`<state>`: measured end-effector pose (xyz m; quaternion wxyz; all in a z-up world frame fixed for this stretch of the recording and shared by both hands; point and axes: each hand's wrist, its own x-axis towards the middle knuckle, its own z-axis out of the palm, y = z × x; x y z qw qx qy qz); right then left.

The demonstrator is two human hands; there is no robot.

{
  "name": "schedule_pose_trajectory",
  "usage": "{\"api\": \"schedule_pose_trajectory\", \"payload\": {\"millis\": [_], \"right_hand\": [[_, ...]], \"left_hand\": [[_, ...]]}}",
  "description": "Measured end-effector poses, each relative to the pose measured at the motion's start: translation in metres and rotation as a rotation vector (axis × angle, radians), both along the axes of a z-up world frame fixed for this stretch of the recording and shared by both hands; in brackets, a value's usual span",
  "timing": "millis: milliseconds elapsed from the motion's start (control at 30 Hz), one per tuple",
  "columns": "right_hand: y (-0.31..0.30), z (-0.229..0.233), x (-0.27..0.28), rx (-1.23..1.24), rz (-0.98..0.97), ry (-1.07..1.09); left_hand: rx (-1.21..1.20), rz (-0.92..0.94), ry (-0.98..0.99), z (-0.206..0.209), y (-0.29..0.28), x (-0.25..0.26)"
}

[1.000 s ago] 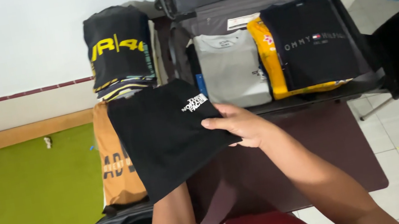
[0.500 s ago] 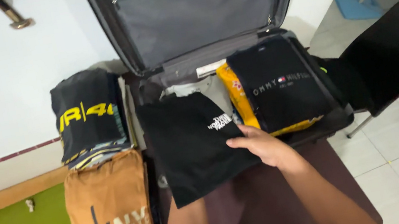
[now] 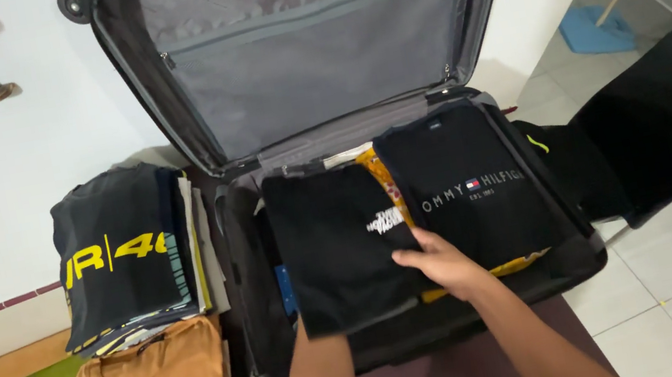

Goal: Packing various t-shirts and clothes into a suitcase on a table.

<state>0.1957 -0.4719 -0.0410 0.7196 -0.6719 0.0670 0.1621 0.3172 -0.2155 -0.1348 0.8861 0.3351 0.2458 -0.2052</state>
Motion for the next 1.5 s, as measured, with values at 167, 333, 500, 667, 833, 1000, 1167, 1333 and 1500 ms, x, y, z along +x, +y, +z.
{"api": "schedule_pose_trajectory", "payload": {"millis": [167,333,500,667,833,1000,1167,1333,1500], "right_hand": [[-0.012,-0.100,0.028,-0.338,-0.029,0.085],[-0.011,-0.136,0.022,-0.567,-0.023,0.077],[-0.003,-0.112,0.015,-0.890,0.127,0.057],[-0.013,-0.145,0.025,-0.917,0.183,-0.084],[-0.020,-0.166,0.027,-0.974,0.197,-0.206],[-0.007,-0.123,0.018,-0.979,0.210,-0.081],[-0.005,-0.117,0.018,-0.979,0.227,-0.026],[-0.003,-0.114,0.015,-0.959,0.233,0.001],[-0.024,-0.155,0.015,-0.490,0.271,0.400]], "left_hand": [[0.058,0.002,0.079,-0.038,0.007,0.001],[0.300,-0.169,0.215,0.020,0.022,-0.030],[1.074,-0.690,-0.126,0.009,0.045,-0.061],[1.429,-0.692,-0.308,-0.066,0.063,-0.058],[1.424,-0.700,-0.307,-0.034,0.055,-0.080],[1.329,-0.669,-0.168,-0.013,0.053,-0.086],[1.358,-0.713,-0.177,-0.011,0.054,-0.086],[1.389,-0.708,-0.213,-0.025,0.057,-0.081],[1.589,-0.964,-0.334,-0.020,0.056,-0.090]]}}
